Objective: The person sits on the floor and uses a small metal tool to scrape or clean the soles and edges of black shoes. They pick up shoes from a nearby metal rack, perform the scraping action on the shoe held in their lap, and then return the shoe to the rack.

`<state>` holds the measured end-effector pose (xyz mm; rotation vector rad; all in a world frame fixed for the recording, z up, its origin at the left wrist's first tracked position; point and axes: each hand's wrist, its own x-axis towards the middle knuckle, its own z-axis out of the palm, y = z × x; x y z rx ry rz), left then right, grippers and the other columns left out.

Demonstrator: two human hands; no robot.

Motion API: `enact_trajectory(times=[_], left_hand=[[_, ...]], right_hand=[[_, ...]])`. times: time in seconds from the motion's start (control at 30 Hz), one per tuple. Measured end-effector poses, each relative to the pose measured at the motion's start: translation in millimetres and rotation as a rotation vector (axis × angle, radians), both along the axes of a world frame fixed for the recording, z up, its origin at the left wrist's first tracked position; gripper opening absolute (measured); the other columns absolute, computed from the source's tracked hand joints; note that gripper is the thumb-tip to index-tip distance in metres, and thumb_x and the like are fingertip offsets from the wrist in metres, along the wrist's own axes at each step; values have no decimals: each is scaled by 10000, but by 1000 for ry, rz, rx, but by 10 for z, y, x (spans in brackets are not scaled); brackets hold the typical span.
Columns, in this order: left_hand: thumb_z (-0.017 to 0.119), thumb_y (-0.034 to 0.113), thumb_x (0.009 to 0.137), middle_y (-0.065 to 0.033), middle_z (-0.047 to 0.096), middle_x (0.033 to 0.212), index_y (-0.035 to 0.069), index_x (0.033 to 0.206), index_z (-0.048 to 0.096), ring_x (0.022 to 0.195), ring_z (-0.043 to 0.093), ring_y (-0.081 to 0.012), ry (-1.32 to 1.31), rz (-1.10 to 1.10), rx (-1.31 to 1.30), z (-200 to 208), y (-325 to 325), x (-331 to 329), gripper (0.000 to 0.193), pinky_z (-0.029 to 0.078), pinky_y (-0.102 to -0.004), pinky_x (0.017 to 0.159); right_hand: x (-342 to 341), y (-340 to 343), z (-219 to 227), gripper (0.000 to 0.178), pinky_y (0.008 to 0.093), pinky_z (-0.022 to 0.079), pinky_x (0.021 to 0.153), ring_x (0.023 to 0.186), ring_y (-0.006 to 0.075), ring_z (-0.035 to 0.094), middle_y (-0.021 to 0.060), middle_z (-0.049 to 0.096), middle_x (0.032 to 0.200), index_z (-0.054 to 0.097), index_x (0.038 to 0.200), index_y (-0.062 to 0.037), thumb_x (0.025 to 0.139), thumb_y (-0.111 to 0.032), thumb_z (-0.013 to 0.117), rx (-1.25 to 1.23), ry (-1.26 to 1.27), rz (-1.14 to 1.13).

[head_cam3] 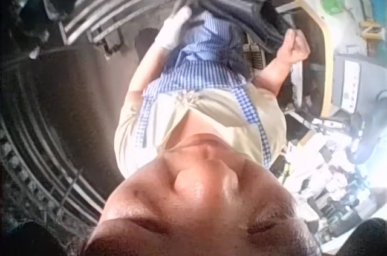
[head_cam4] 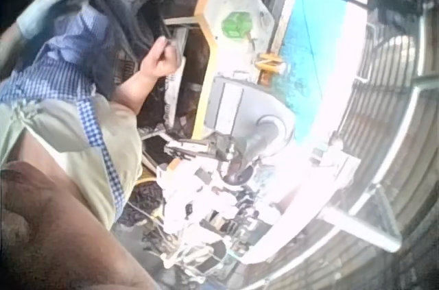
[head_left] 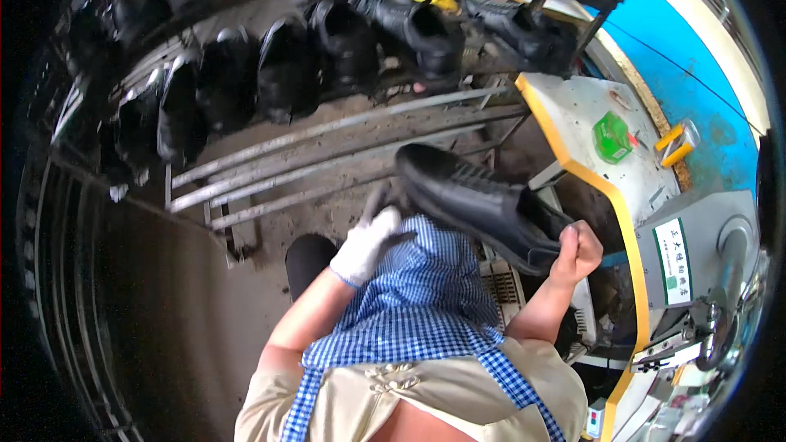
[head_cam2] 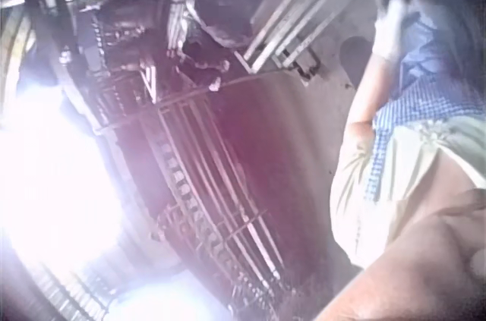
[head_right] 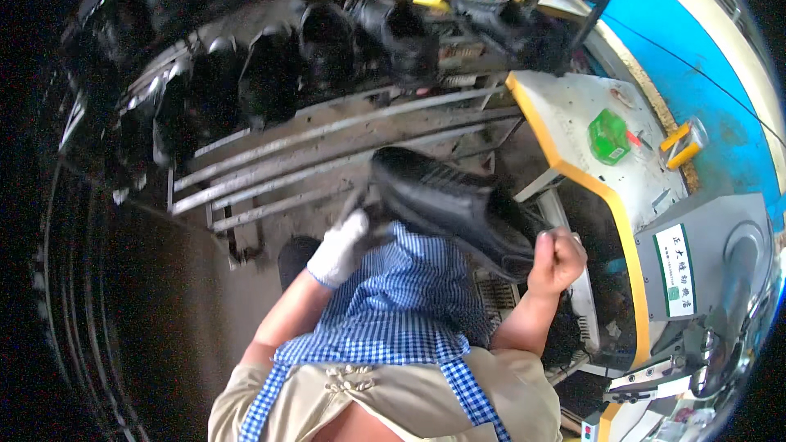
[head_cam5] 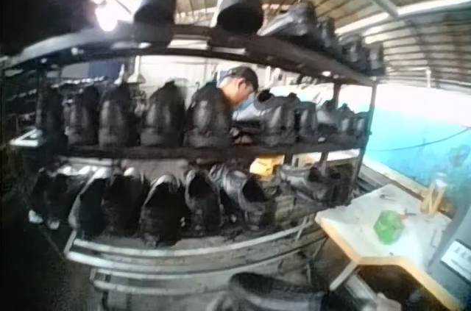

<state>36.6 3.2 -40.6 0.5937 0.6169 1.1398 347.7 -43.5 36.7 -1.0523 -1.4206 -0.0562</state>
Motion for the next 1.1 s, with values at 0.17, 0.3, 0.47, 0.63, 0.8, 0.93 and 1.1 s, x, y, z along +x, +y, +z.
enact_trajectory(times=[0.17,0.3,0.47,0.63,0.8,0.93,1.1], left_hand=[[756,163,845,-96,629,1147,68,1296,508,1022,617,-204,71,479,-72,212,86,-192,523,522,-332,900],[776,134,799,-108,610,1195,33,1312,505,1084,594,-198,258,616,188,410,-26,-551,590,484,-333,968],[871,209,679,-117,614,1215,-4,1311,547,1127,587,-210,675,452,397,703,-299,-812,742,464,-339,1003],[901,248,641,-116,637,1167,-16,1274,572,1081,610,-207,683,185,330,889,-477,-829,760,477,-335,980],[920,306,634,-114,650,1158,-25,1257,584,1056,621,-180,708,78,404,807,-530,-826,781,490,-313,952],[873,346,700,-146,681,1096,-54,1204,616,1011,654,-200,791,40,511,789,-516,-775,693,515,-339,910],[830,360,711,-163,704,1042,2,1198,634,946,701,-276,960,-34,672,793,-489,-690,635,537,-360,856]], right_hand=[[-477,-7,-204,244,313,398,480,483,192,526,94,558,597,473,615,-9,811,-17,620,-214,-272,444],[-667,171,-512,213,269,445,556,621,121,583,76,637,718,601,742,36,940,-43,579,-540,134,618],[-1144,422,-149,192,253,461,559,614,121,592,65,629,736,709,1021,-14,836,16,668,-396,-115,775],[-1568,569,312,285,276,462,500,586,159,615,71,633,767,730,1016,-46,748,47,759,-132,-410,943],[-1615,622,615,382,284,523,508,634,169,661,33,636,841,713,977,-58,602,3,759,-35,-780,955],[-1620,513,855,106,298,542,581,683,182,638,42,551,832,618,853,-55,766,-116,610,-14,-1138,880],[-1660,475,947,75,340,559,589,695,221,666,75,579,850,600,814,-30,778,-96,605,-203,-1389,920]])
